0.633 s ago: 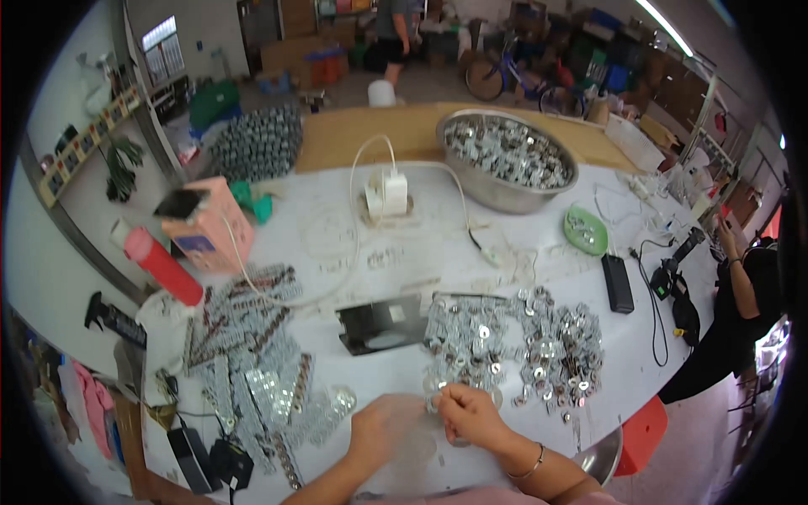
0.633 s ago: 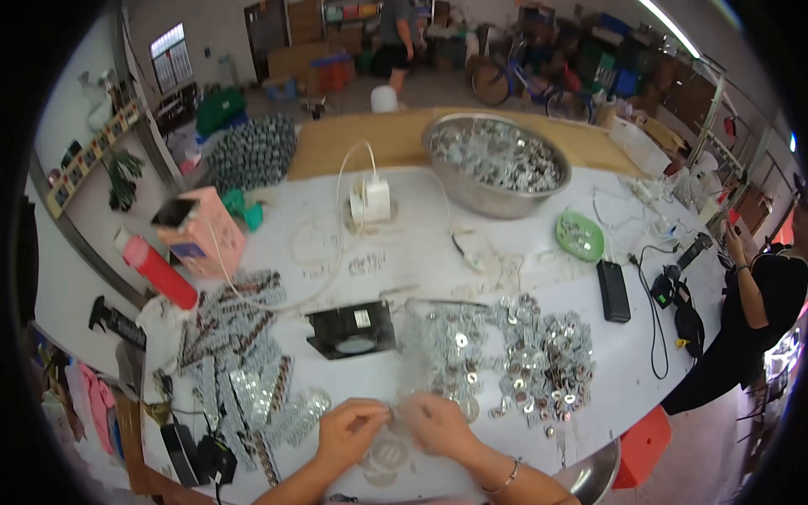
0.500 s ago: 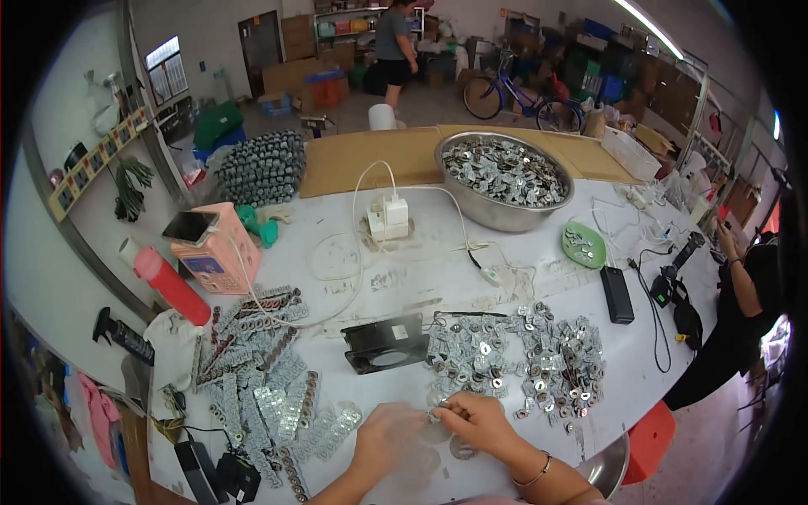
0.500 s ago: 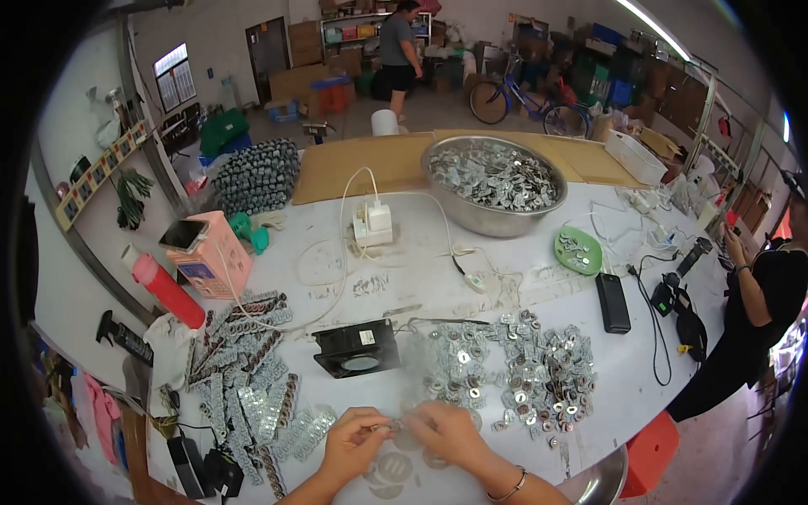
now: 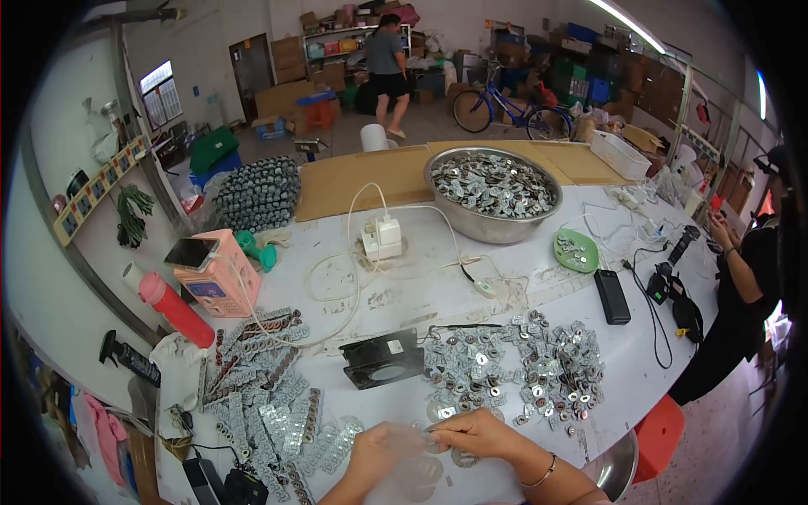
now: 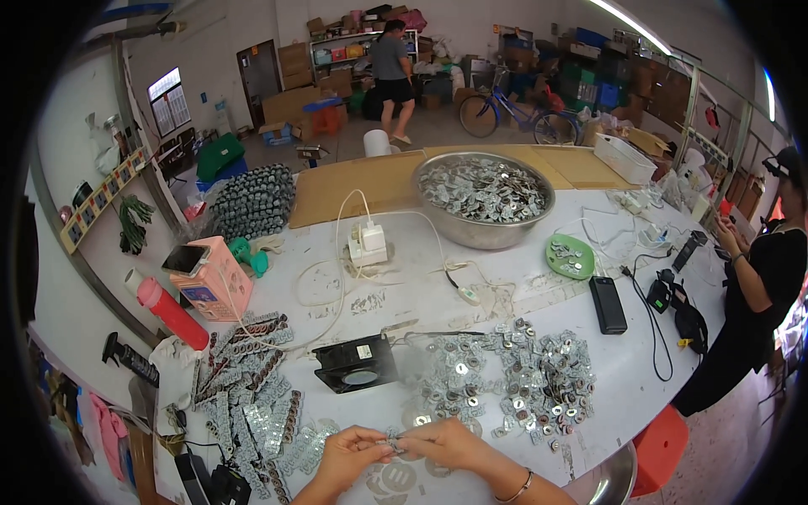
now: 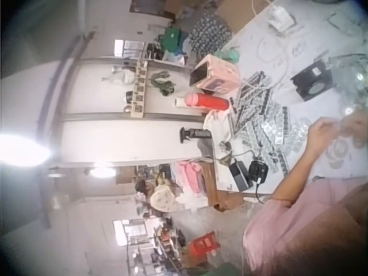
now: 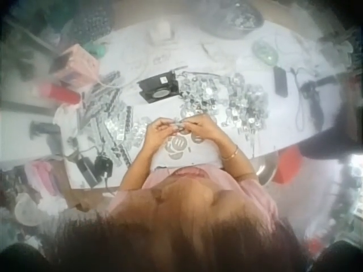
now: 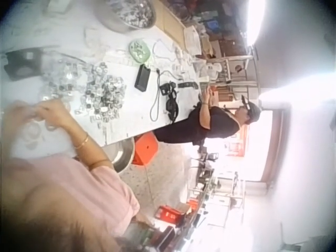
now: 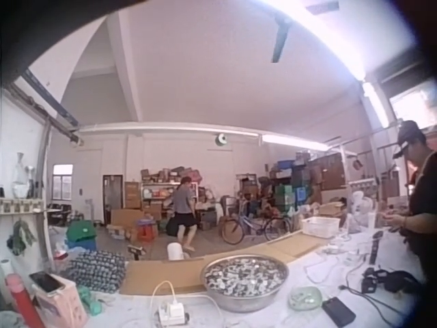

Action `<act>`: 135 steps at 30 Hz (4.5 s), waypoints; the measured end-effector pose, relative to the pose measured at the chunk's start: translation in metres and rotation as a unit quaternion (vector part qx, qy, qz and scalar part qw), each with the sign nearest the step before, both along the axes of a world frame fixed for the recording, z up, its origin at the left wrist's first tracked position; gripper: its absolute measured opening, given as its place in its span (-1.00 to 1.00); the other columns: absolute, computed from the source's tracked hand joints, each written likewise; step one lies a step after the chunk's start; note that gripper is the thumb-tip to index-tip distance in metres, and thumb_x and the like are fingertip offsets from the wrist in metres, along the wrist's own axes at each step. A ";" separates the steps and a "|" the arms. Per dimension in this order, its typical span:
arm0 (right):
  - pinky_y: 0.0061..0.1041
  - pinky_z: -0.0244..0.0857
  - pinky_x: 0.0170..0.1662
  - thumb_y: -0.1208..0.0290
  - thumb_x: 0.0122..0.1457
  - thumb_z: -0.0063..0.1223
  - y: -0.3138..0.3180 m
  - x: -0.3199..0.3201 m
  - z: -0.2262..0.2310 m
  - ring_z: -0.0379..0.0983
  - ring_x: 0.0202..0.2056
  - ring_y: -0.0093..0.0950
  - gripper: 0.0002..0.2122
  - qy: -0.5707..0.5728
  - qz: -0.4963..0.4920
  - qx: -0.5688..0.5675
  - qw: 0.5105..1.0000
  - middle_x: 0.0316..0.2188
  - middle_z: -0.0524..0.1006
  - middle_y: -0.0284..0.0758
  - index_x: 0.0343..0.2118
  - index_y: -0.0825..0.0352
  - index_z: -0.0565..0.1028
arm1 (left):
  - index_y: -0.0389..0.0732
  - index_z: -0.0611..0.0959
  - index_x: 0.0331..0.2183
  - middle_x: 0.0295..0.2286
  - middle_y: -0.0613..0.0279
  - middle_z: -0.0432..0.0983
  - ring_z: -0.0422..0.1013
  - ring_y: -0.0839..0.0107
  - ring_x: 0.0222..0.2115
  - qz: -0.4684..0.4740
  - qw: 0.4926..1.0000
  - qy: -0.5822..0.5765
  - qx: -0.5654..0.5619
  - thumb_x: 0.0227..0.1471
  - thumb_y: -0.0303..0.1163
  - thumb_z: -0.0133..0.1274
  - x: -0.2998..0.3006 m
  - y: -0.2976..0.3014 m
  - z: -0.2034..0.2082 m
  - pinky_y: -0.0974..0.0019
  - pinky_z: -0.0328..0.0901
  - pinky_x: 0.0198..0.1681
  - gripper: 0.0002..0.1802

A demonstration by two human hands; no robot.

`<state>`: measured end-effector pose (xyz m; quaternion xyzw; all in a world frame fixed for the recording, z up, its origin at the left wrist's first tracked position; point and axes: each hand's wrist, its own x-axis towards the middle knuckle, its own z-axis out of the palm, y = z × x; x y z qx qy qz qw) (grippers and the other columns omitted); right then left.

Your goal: The person assembles electronic components onto circular metal plates by hand.

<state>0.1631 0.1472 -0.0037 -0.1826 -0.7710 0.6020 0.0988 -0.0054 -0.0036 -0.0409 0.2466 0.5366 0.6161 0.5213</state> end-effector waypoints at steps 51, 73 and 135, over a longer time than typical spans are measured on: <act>-0.63 0.16 -0.47 0.38 0.26 -0.03 -0.024 -0.014 0.002 0.22 -0.52 -0.72 -0.82 -0.015 -0.108 -0.031 0.994 -0.59 0.39 -0.48 -0.42 0.38 0.44 | -0.29 0.64 -0.31 -0.30 0.14 0.59 0.53 0.42 -0.33 0.080 0.934 0.325 0.123 -0.10 -0.64 0.21 0.012 0.003 0.025 0.44 0.41 -0.29 -0.79; -0.65 0.14 -0.54 0.41 0.24 -0.01 -0.022 -0.014 0.004 0.24 -0.57 -0.77 -0.85 -0.062 -0.180 -0.246 0.950 -0.65 0.37 -0.50 -0.41 0.36 0.50 | -0.30 0.64 -0.31 -0.33 0.16 0.59 0.53 0.42 -0.33 0.059 0.918 0.372 0.126 -0.06 -0.62 0.17 0.010 0.009 0.022 0.42 0.39 -0.26 -0.82; -0.50 0.29 -0.44 0.49 0.14 0.10 -0.019 -0.011 0.007 0.44 -0.53 -0.37 -0.90 -0.004 -0.093 0.104 0.990 -0.52 0.51 -0.20 -0.34 0.42 0.52 | -0.21 0.60 -0.38 -0.22 0.21 0.46 0.36 0.18 -0.15 0.017 0.709 0.696 -0.112 -0.22 -0.44 0.24 -0.033 -0.033 0.059 0.12 0.17 -0.08 -0.75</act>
